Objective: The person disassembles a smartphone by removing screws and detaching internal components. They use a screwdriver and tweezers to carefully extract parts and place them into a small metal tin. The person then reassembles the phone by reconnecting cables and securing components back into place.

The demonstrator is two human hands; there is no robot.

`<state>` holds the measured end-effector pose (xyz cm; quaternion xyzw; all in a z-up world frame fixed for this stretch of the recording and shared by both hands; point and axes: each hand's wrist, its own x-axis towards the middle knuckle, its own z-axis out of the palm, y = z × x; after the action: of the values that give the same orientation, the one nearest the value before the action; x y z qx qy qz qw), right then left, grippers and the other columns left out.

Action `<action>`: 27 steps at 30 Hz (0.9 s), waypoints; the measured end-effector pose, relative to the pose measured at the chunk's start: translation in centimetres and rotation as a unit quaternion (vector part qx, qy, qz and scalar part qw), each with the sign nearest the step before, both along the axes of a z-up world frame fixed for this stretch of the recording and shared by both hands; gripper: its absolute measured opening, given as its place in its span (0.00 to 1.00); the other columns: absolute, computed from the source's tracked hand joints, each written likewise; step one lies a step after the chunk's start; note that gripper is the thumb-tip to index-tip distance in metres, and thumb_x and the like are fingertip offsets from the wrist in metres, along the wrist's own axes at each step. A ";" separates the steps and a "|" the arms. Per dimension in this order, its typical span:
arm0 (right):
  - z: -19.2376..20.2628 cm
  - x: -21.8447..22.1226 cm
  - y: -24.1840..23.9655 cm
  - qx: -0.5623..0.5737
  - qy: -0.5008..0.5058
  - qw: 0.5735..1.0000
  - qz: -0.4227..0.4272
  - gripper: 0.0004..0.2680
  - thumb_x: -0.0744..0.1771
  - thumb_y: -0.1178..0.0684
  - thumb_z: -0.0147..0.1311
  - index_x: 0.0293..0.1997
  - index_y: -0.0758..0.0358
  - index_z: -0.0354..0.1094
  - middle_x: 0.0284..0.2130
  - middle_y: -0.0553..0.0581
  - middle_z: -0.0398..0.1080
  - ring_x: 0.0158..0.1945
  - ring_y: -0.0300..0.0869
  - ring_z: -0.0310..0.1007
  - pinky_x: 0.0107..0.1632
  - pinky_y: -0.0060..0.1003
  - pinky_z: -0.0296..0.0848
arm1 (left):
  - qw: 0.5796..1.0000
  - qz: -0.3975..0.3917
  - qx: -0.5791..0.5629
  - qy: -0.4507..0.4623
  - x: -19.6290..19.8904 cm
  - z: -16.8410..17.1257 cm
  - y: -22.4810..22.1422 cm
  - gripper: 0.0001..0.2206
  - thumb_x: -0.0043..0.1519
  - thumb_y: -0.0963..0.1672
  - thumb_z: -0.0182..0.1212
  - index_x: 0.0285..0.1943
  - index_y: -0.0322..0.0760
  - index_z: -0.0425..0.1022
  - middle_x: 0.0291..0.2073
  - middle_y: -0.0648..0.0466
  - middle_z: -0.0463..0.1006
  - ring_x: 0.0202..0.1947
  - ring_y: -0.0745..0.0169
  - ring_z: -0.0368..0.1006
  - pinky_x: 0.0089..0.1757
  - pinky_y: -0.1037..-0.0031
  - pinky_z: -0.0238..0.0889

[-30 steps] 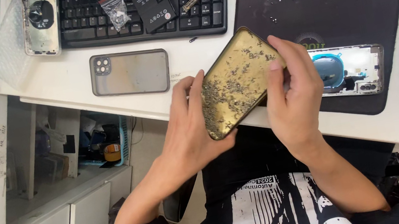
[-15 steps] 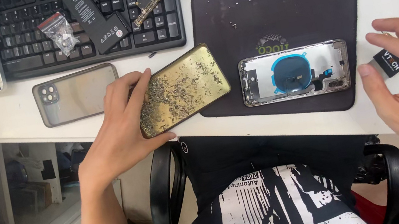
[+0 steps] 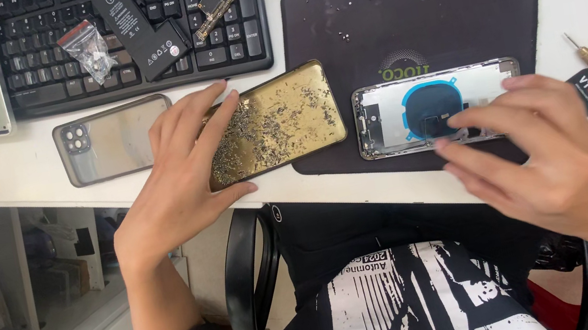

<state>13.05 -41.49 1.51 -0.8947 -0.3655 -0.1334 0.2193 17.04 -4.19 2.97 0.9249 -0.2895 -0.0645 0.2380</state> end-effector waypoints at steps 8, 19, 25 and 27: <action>-1.3 1.5 3.1 -0.015 0.012 0.999 0.050 0.05 0.61 0.58 0.66 0.38 0.63 0.80 0.41 0.55 0.73 0.47 0.48 0.68 0.60 0.53 0.70 | 0.975 -0.058 -0.075 -0.198 -3.6 -3.5 -7.8 0.15 0.62 0.42 0.70 0.57 0.35 0.78 0.52 0.53 0.73 0.56 0.56 0.69 0.60 0.59 0.55; -2.4 1.1 3.0 0.049 0.078 0.995 0.029 0.07 0.60 0.61 0.67 0.38 0.67 0.77 0.40 0.55 0.72 0.48 0.49 0.68 0.60 0.55 0.70 | 0.972 -0.088 -0.114 -0.184 -3.1 -5.7 -10.0 0.12 0.58 0.41 0.65 0.49 0.32 0.79 0.48 0.52 0.74 0.48 0.57 0.70 0.54 0.60 0.59; -2.6 0.9 2.9 0.041 0.079 0.996 0.026 0.07 0.60 0.60 0.68 0.37 0.65 0.77 0.39 0.55 0.71 0.48 0.48 0.68 0.60 0.56 0.69 | 0.965 -0.109 -0.071 -0.226 -3.4 -5.8 -10.1 0.12 0.59 0.40 0.65 0.50 0.30 0.80 0.49 0.51 0.75 0.47 0.59 0.70 0.52 0.62 0.57; -2.7 0.9 3.0 0.041 0.087 0.995 0.024 0.07 0.60 0.60 0.67 0.38 0.66 0.77 0.40 0.55 0.71 0.48 0.49 0.68 0.61 0.56 0.69 | 0.967 -0.102 -0.081 -0.220 -3.5 -5.9 -10.2 0.11 0.60 0.41 0.65 0.50 0.31 0.80 0.49 0.52 0.74 0.46 0.59 0.70 0.51 0.62 0.57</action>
<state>13.90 -38.53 -1.18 -0.8841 -0.3609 -0.0640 0.2897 13.54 -14.38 -2.94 0.8594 -0.4320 0.1402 0.2349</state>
